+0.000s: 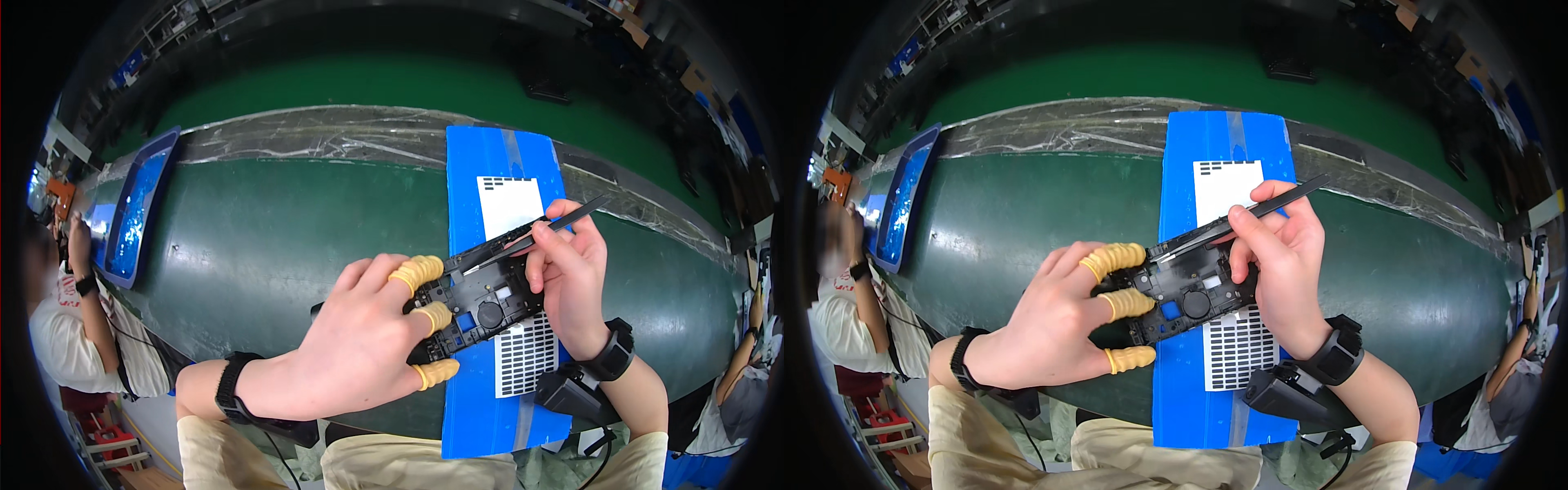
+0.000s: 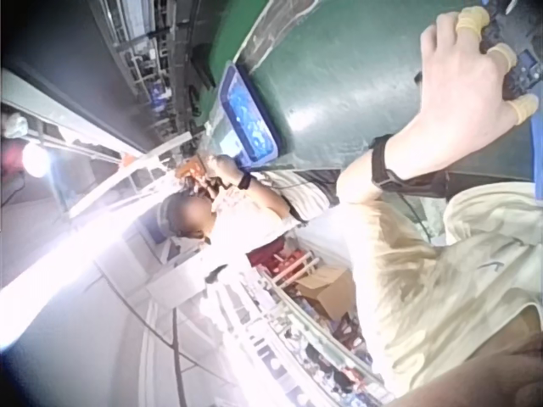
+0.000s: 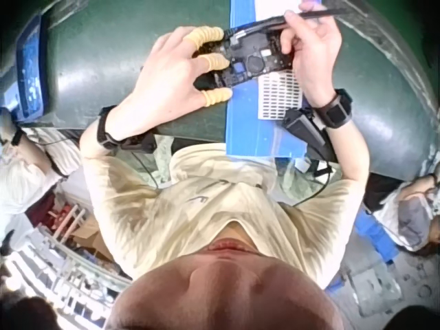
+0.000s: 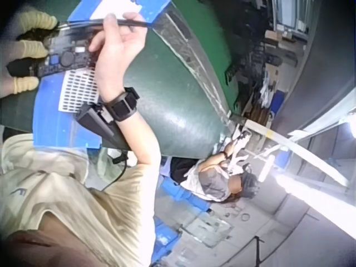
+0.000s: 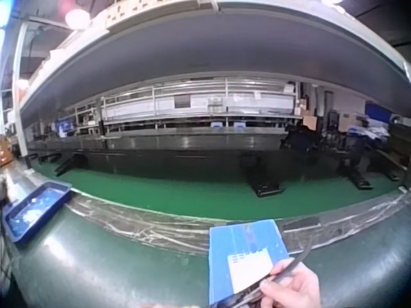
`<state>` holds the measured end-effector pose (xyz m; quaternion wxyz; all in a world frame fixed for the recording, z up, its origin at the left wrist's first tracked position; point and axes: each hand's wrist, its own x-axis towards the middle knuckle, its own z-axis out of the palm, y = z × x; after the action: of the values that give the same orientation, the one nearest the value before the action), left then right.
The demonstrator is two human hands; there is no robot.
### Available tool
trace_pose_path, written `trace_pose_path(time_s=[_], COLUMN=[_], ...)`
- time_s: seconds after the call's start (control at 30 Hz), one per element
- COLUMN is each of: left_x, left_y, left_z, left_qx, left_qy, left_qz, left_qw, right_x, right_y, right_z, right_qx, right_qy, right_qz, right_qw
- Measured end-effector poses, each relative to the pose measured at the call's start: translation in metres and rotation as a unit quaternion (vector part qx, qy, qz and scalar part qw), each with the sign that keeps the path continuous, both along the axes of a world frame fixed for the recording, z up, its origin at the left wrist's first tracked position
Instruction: Assembling and inspecting internal components of an electronic device, possibly a laptop or server part.
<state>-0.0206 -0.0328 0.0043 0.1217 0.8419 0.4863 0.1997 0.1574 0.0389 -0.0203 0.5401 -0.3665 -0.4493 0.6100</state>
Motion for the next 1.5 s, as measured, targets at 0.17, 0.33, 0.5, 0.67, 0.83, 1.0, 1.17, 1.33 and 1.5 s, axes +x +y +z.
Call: trace_pose_path(time_s=[0.17,0.33,0.5,0.67,0.83,1.0,1.17,1.33,1.5], left_x=[0.003,-0.001,-0.027,-0.037,-0.044,-0.071,-0.103,-0.096,-0.104], left_y=[-0.002,-0.016,-0.052,-0.058,-0.058,-0.054,-0.008,0.018,0.027], left_z=[0.001,0.012,0.021,-0.011,-0.004,0.092,0.101,0.049,0.013], left_qx=[0.038,0.017,0.003,-0.065,-0.084,0.263,0.084,-0.011,0.006], left_qy=[0.055,-0.008,0.002,-0.075,-0.296,-0.435,-0.012,0.165,0.2], left_qz=[-0.076,-0.019,0.059,0.098,0.139,0.135,0.248,0.35,0.302], left_qw=[0.995,1.0,0.998,0.99,0.941,0.851,0.965,0.922,0.932], right_x=[0.001,0.008,0.036,0.058,0.067,0.095,0.105,0.08,0.075], right_y=[-0.001,-0.006,-0.014,-0.003,0.005,0.01,0.021,-0.001,-0.005], right_z=[0.002,0.008,0.032,0.002,-0.014,-0.037,-0.047,-0.011,-0.008], right_qx=[-0.032,-0.031,0.029,-0.004,-0.033,-0.044,-0.053,-0.05,-0.017], right_qy=[0.036,0.077,0.069,0.085,0.152,0.178,0.12,0.097,0.093], right_qz=[0.0,-0.016,-0.059,-0.085,-0.12,-0.074,-0.099,-0.049,-0.055], right_qw=[0.999,0.996,0.995,0.993,0.98,0.98,0.986,0.993,0.994])
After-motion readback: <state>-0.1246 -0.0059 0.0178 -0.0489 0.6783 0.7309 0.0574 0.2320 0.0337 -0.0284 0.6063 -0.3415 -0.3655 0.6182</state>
